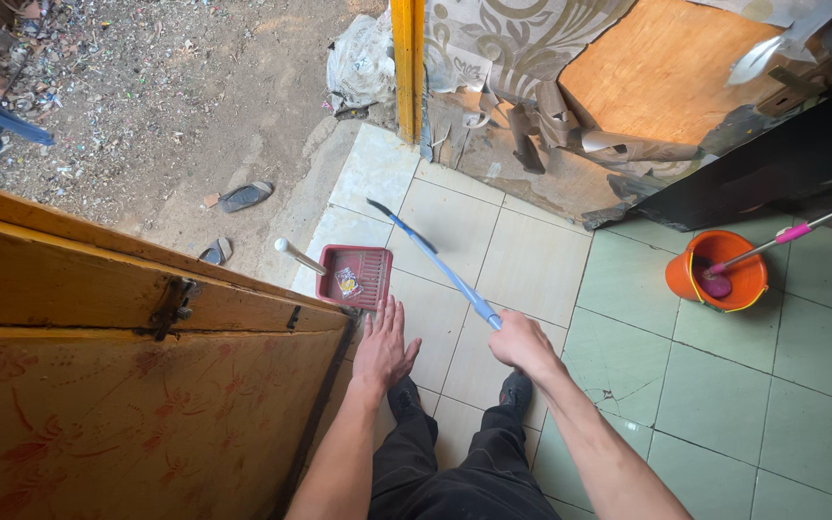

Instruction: The person sweeps debris from the floor into a dustpan using a broom and then moves the dustpan.

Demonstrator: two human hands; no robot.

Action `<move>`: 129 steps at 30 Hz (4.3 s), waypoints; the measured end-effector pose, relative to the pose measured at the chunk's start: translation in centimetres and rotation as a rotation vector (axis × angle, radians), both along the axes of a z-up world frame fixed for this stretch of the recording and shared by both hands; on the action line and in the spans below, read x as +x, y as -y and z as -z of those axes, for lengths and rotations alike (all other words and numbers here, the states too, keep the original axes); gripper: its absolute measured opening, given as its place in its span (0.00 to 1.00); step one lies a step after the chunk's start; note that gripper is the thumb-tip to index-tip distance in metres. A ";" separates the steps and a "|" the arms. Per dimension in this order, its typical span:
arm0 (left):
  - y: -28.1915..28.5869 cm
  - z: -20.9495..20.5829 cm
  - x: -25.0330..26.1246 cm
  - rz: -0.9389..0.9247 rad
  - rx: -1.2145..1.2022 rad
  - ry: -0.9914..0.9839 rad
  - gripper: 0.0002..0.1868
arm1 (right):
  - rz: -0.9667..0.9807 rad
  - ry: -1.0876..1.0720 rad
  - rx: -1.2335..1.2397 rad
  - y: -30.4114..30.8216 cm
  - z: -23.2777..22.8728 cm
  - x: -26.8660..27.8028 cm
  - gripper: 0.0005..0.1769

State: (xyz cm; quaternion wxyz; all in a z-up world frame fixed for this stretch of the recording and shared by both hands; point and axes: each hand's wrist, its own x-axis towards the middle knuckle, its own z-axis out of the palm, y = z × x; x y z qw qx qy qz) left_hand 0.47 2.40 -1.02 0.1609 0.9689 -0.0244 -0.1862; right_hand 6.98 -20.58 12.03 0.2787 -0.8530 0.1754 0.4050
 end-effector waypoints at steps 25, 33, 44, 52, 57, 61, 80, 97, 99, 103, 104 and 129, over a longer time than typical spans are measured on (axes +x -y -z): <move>8.8 -1.4 3.4 0.096 -0.101 0.025 0.45 | -0.235 -0.010 -0.258 8.5 0.3 5.3 0.17; 10.6 -2.0 4.0 0.118 -0.106 0.051 0.44 | -0.227 0.119 -0.387 13.2 9.7 7.7 0.23; 13.0 -1.5 4.2 0.122 -0.106 0.033 0.45 | -0.223 -0.112 -0.234 15.4 3.3 4.7 0.14; 16.6 -1.6 4.4 0.147 -0.116 0.024 0.44 | -0.200 -0.052 -0.320 18.6 0.0 5.6 0.14; 18.2 -1.5 4.0 0.123 -0.116 0.013 0.45 | -0.331 0.212 -0.406 20.7 4.0 5.5 0.12; 18.9 -1.3 3.6 0.080 -0.115 -0.004 0.44 | -0.687 0.579 -0.631 20.3 7.9 5.5 0.09; 19.2 -1.3 1.3 -0.066 -0.050 -0.001 0.44 | -0.997 0.468 -0.418 19.7 14.9 5.1 0.10; 21.2 -1.6 3.3 -0.014 -0.055 0.021 0.43 | -0.391 0.161 -0.218 24.7 1.6 5.9 0.14; 21.6 -1.6 3.3 -0.015 -0.055 0.008 0.44 | -0.254 0.076 -0.161 25.3 2.0 6.0 0.16; 22.6 -1.2 3.1 -0.009 -0.062 0.008 0.44 | -0.226 -0.005 -0.219 26.0 7.0 5.0 0.17; 22.8 -1.2 3.0 -0.006 -0.070 0.005 0.44 | -0.274 0.004 -0.326 26.1 8.7 4.6 0.19; 16.4 -0.5 0.8 0.227 -0.142 0.002 0.44 | -0.153 0.038 -0.242 17.2 3.1 -4.5 0.20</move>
